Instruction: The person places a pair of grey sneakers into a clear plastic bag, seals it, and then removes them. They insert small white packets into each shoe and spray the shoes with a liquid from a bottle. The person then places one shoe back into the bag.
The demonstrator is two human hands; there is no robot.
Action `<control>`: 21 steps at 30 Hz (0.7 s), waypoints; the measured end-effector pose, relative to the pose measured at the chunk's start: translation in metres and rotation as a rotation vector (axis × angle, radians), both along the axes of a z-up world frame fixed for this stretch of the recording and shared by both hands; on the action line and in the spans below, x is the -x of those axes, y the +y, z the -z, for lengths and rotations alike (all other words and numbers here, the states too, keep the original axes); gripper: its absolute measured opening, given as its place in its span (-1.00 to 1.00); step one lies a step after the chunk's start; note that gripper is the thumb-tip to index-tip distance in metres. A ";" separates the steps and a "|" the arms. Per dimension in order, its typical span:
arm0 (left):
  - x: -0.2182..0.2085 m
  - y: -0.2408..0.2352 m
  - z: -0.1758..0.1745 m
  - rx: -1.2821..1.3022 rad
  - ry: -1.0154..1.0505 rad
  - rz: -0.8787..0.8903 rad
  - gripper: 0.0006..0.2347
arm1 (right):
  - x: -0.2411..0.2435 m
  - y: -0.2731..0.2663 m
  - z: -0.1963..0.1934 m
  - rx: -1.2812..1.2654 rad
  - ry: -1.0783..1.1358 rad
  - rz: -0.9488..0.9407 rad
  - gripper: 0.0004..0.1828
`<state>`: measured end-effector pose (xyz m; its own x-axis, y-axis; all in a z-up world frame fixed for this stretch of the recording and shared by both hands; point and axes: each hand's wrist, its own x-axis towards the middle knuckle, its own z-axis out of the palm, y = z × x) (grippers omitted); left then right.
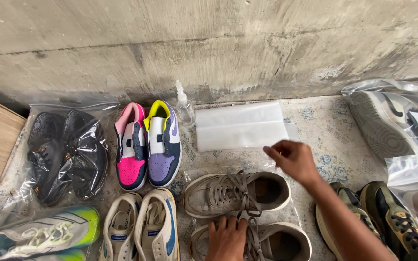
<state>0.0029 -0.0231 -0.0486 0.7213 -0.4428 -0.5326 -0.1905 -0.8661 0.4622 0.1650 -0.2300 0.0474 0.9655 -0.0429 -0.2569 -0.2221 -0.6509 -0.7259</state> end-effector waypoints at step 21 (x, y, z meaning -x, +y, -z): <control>0.015 -0.010 0.036 -0.027 -0.254 -0.106 -0.71 | -0.075 -0.005 0.118 1.029 -0.763 -0.748 -0.87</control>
<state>-0.0117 -0.0334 -0.0844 0.8748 -0.3457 -0.3395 -0.2048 -0.8988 0.3877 0.2397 -0.2352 -0.0709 0.7295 0.6687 0.1439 0.6019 -0.7275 0.3292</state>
